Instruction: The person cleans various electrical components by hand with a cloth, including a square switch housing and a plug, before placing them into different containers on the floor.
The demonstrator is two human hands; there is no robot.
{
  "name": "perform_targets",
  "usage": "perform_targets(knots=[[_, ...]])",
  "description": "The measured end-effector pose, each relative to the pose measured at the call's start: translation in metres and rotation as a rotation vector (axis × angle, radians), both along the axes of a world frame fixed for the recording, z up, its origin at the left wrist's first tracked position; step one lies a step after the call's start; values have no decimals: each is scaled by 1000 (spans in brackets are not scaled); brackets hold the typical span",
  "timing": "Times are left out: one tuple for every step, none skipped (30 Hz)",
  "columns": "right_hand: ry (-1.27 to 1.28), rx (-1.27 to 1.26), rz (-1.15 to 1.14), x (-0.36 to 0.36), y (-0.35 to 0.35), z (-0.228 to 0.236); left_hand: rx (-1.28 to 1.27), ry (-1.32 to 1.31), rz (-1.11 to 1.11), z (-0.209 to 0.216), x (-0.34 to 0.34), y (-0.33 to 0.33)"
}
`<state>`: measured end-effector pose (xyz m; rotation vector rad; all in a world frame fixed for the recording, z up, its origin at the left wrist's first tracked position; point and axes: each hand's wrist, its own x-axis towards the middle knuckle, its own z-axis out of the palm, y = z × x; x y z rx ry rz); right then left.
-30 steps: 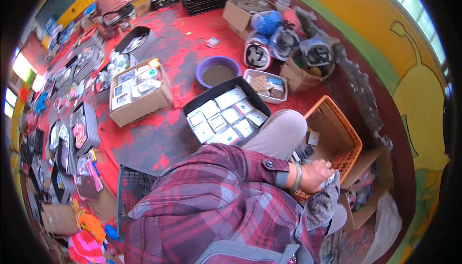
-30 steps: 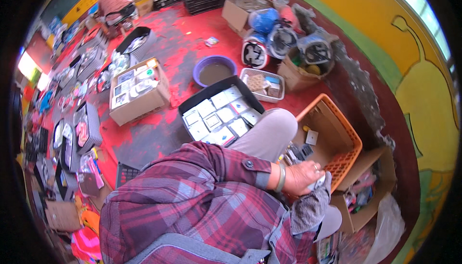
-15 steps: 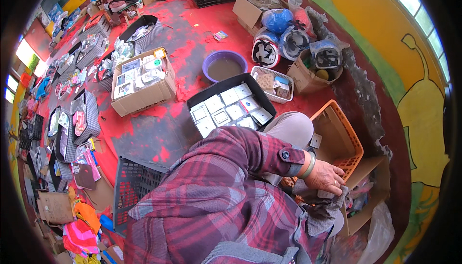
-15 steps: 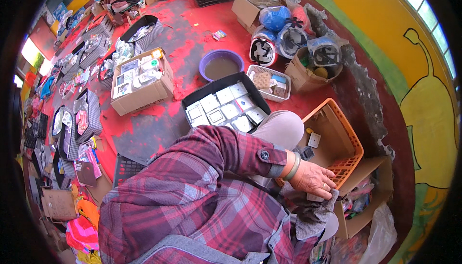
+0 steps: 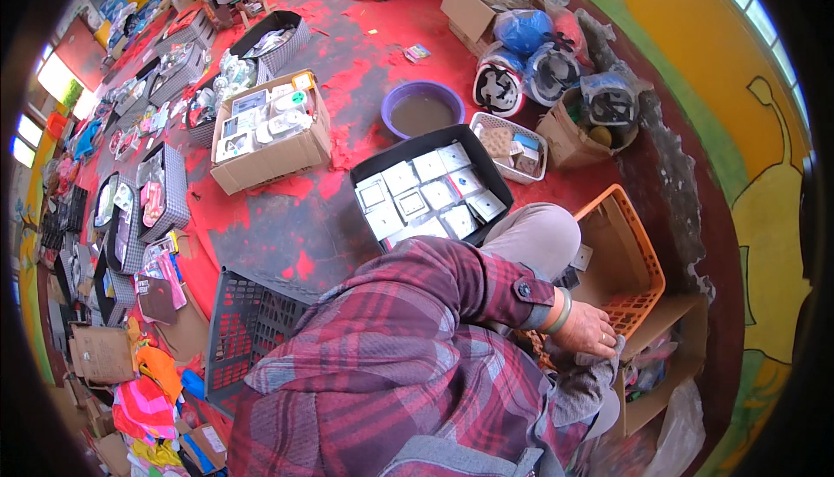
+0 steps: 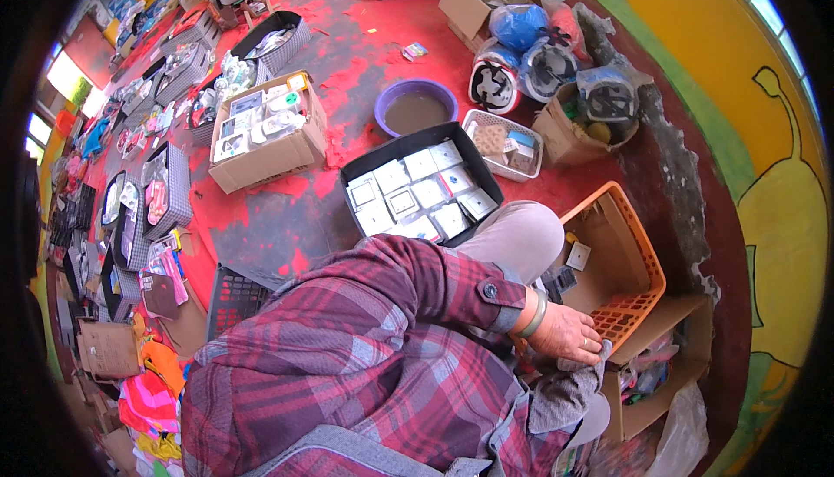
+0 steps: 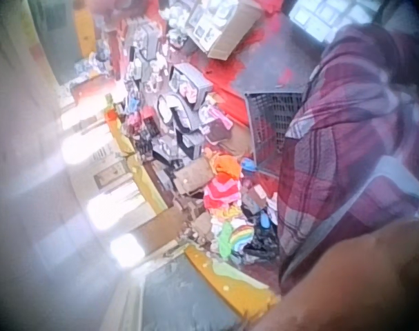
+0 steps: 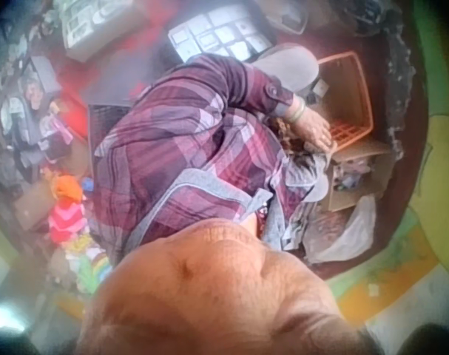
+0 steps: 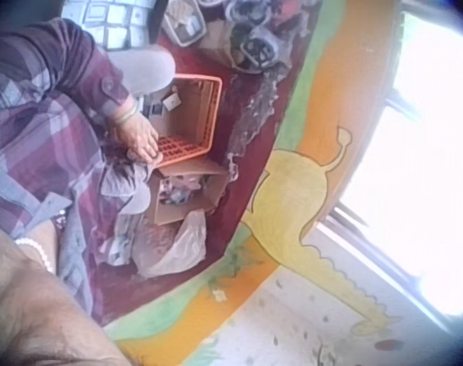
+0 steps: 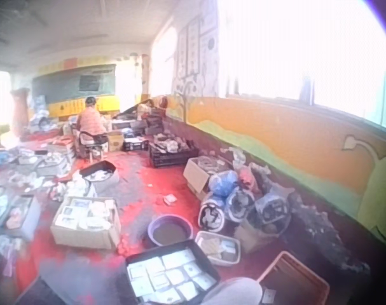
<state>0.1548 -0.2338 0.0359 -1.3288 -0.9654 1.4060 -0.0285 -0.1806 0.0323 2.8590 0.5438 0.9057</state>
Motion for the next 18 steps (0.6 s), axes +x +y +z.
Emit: perform_targets(knots=[[4, -5, 3, 0, 0, 0, -86, -16, -6, -2, 2, -1], [18, -15, 18, -4, 1, -1, -172, -32, -14, -3, 3, -3], [21, -17, 21, -3, 2, -1, -210, -21, -49, 1, -1, -4], [16, -16, 11, 2, -1, -1, -233, -93, -39, -4, 3, -6], [30, -22, 15, -1, 0, -2, -256, -165, -29, -12, 8, -7], [29, -22, 3, 2, -1, -2, -279, -237, -20, -14, 12, -11], [24, -23, -4, 5, -3, -1, -381, -322, -18, -15, 15, -15], [26, -24, -11, 6, -4, -1, -426, -341, -5, -14, 16, -19], [29, -29, -17, 6, -4, -1, -472, -355, 7, -12, 15, -21], [37, -30, -21, 7, -5, -1, -520, -369, 20, -12, 15, -22], [47, -33, -19, 6, -4, -2, -512, -397, 12, -16, 18, -20], [62, -38, -14, 6, -3, -2, -478, -414, -5, -20, 19, -19], [81, -44, -5, 4, -1, -3, -445, -432, -22, -23, 20, -17], [87, -43, -14, 7, -3, -3, -414, -447, -50, -24, 22, -15], [118, -52, -14, 6, -1, -3, -418, -463, -79, -25, 20, -15], [137, -64, -25, 5, -2, 0, -404, -469, -119, -25, 19, -13], [159, -69, -31, 7, -2, 1, -443, -447, -123, -21, 15, -11], [203, -83, -34, 4, 2, 1, -484, -430, -142, -18, 15, -11]])
